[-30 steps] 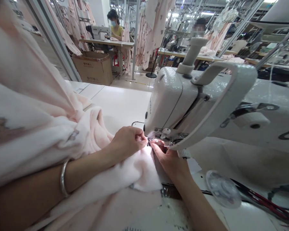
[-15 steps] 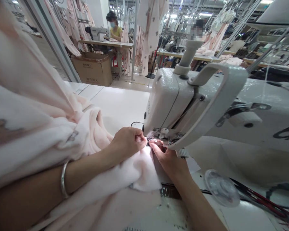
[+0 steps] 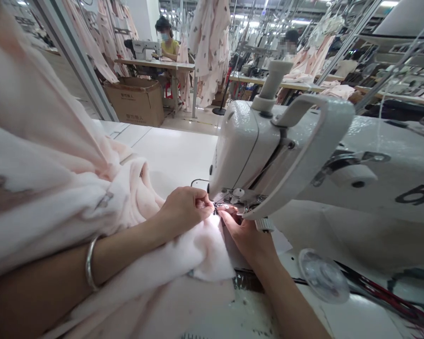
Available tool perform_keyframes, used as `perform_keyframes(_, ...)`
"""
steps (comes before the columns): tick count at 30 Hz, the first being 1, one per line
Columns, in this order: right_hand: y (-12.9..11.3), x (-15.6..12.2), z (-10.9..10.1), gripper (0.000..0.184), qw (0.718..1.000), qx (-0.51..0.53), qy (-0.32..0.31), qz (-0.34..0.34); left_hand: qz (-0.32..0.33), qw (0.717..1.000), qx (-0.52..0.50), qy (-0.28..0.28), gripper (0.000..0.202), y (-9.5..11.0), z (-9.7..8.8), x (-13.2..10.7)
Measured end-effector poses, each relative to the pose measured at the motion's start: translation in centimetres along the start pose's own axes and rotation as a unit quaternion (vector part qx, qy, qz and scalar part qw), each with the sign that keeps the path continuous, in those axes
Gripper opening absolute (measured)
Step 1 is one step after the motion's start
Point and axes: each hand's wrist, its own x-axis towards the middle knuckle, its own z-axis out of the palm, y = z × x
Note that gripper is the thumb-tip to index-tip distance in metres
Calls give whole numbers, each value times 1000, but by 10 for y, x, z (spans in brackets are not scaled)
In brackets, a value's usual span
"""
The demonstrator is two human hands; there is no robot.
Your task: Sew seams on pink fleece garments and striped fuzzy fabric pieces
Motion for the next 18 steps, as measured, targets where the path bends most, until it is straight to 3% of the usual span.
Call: perform_keyframes(18,4,0,1,24,999,-7,2,-37,7,1000,-2,5,14,-1,2,-1)
